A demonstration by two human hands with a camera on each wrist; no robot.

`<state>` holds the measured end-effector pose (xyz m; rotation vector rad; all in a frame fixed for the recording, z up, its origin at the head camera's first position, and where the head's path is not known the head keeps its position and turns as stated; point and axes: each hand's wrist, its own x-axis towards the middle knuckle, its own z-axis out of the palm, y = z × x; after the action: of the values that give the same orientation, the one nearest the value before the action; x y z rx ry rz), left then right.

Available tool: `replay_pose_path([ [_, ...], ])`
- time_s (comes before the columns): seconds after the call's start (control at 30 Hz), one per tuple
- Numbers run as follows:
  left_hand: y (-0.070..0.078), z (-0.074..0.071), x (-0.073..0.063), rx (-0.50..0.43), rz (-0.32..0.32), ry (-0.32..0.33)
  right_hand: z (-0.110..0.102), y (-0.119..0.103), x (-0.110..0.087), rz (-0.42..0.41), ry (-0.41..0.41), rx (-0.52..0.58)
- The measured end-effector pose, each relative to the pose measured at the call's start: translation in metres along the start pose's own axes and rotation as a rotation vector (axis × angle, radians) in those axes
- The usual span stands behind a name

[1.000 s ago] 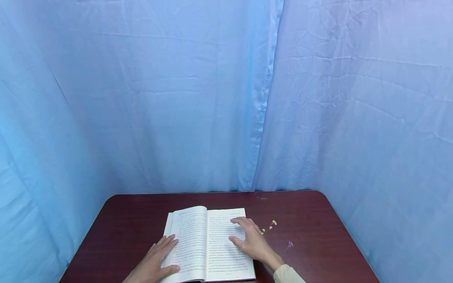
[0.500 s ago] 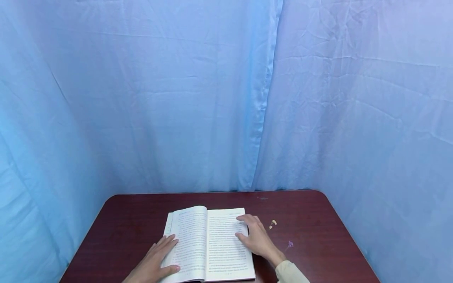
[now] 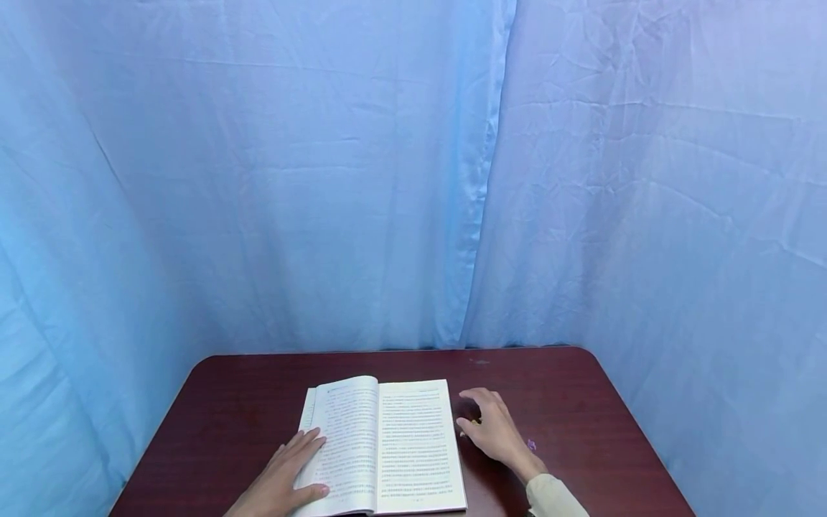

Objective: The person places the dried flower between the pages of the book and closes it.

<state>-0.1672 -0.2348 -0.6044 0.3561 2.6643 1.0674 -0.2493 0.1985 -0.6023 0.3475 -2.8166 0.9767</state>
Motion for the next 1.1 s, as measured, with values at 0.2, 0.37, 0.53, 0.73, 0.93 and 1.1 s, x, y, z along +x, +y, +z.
replay_pose_path([
  [0.2,-0.001,0.0,0.0,-0.007,0.002,0.001,-0.011,0.013,-0.009,0.003,0.016,-0.023],
  [0.37,0.0,0.001,0.001,-0.001,-0.015,-0.002,-0.017,0.024,-0.017,-0.014,0.036,-0.048],
  [0.53,0.001,0.002,0.002,0.001,-0.05,0.005,-0.02,0.033,-0.023,0.015,0.018,-0.053],
  [0.73,0.003,0.003,0.002,0.005,-0.074,0.011,-0.023,0.038,-0.025,0.044,-0.007,-0.051],
  [0.93,0.003,0.003,0.001,0.006,-0.065,0.013,-0.025,0.039,-0.026,0.046,0.003,-0.071],
  [1.1,0.002,0.003,0.0,-0.001,-0.066,0.013,-0.025,0.04,-0.025,0.071,-0.02,-0.066],
])
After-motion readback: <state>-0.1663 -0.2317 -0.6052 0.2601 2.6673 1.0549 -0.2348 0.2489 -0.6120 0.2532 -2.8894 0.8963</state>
